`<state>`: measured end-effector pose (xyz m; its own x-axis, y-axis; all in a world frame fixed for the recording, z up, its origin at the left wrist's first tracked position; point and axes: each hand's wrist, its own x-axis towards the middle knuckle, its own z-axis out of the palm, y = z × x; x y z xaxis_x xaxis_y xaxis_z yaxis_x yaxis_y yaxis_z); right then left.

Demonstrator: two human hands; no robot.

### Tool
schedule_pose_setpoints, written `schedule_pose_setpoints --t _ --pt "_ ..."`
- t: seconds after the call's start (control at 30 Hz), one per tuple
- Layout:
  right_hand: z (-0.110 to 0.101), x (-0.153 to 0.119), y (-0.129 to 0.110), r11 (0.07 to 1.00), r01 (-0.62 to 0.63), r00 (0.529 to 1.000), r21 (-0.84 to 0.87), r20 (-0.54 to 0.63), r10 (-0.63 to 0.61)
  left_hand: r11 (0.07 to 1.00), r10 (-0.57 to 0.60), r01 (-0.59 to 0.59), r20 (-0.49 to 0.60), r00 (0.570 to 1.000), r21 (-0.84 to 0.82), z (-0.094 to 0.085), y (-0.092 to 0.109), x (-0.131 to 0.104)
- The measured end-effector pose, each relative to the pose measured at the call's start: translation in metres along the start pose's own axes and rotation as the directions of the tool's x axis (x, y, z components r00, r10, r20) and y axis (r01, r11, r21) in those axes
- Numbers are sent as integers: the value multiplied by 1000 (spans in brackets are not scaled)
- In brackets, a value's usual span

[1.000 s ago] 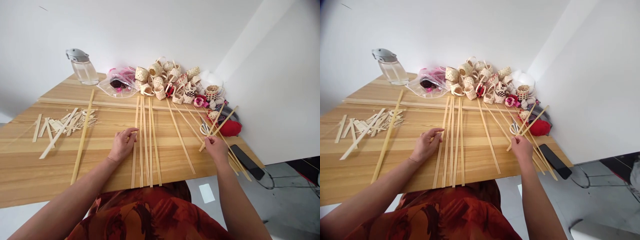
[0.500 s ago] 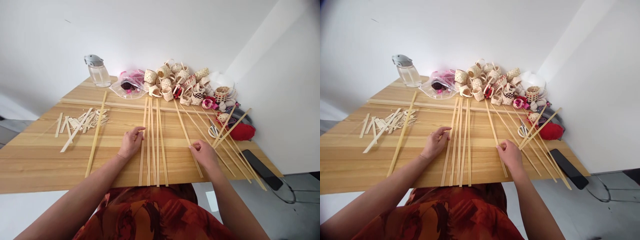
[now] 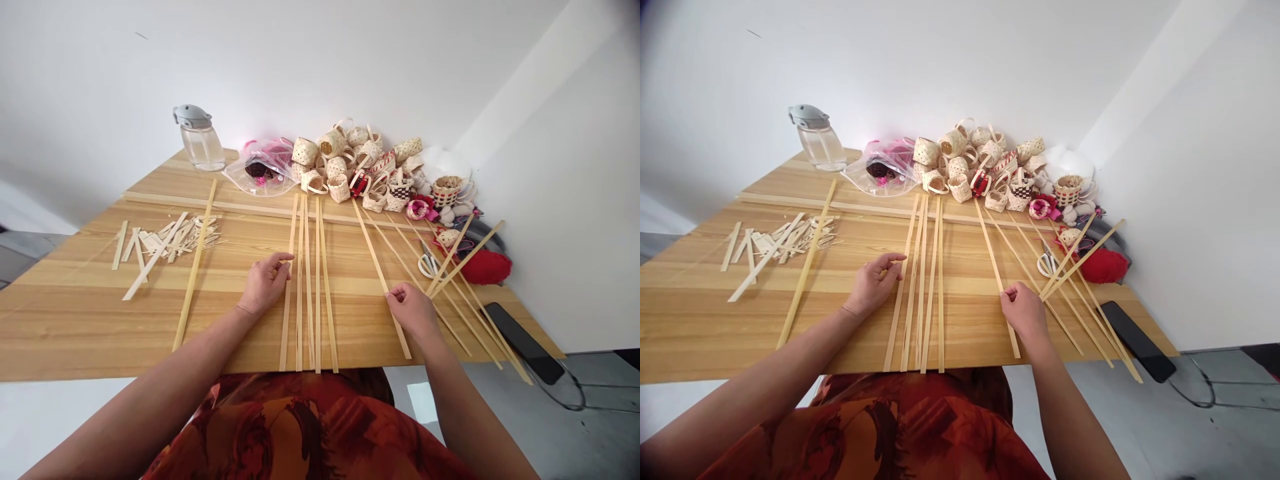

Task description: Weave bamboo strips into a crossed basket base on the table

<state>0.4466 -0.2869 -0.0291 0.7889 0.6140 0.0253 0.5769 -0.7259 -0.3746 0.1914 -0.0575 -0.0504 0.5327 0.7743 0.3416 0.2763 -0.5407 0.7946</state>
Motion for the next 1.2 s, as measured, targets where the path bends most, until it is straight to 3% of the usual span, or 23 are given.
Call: schedule_pose_setpoints --t 0.1,0.17,0.3,0.47,0.83,1.03,1.1,1.2 --pt "2 4 11 994 -28 999 107 -13 30 1000 1 -1 -2 1000 -4 0 1 0" --pt "4 6 20 959 -83 996 273 8 84 1000 -4 4 2 1000 -5 -1 0 0" --pt "5 7 32 785 -193 980 589 71 188 1000 -12 12 3 1000 6 0 -1 0" --pt "4 3 32 739 -204 975 642 68 210 1000 -13 13 3 1000 -2 1 -2 0" --pt "7 -5 27 808 -138 990 573 80 113 1000 -12 12 2 1000 3 0 0 0" --pt "-16 2 19 982 -31 991 188 -120 54 998 -24 23 8 1000 57 -1 -5 0" --pt "-29 15 29 995 -84 976 62 -196 95 998 -22 21 12 1000 63 -1 -5 0" --pt "-44 40 51 973 -218 964 -72 -170 203 998 -23 22 16 1000 66 -2 -4 0"
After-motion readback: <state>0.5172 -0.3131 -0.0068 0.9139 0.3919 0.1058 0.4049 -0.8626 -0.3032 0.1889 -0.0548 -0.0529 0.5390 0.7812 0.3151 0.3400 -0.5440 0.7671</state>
